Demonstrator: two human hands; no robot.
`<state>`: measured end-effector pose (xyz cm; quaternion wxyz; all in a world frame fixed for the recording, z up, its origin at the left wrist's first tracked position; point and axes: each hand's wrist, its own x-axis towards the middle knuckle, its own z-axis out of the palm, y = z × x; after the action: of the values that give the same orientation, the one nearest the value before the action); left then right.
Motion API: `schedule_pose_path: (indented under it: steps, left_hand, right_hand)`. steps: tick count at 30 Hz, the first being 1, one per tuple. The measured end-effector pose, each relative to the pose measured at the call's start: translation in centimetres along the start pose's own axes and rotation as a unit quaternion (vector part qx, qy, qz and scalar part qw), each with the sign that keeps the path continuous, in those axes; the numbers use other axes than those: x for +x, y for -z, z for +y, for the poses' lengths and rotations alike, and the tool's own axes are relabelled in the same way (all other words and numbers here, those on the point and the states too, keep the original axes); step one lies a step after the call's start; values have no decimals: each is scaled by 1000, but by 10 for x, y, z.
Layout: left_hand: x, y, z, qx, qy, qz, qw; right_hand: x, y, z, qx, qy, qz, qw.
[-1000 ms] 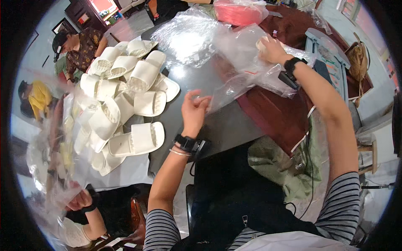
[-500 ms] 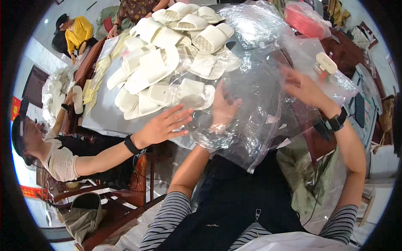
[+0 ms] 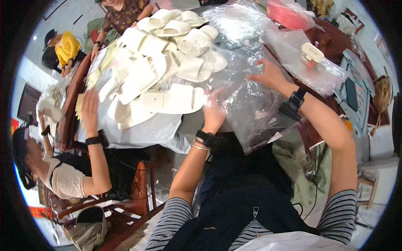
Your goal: Pair and package white rubber slippers into plastic bags.
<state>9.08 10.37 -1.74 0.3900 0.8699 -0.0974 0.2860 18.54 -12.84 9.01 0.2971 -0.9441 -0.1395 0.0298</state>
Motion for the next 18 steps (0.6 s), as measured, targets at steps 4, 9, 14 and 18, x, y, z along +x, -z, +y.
schedule_pose_path:
  steps: [4,9,14,18]
  left_hand:
    - [3,7,11,-200,179,-14,963]
    - [11,32,60,21,9,127,992]
    - [1,37,104,21,-115,-218,969]
    - [-8,16,77,26,-87,-226,970]
  right_hand:
    - [-1,41,48,31,-82,48,995]
    - [-31,24,96,-80,-77,29,993]
    - [-50,29,87,-32,7,-35,999]
    - [-42,51,94,-237,1,-96,967]
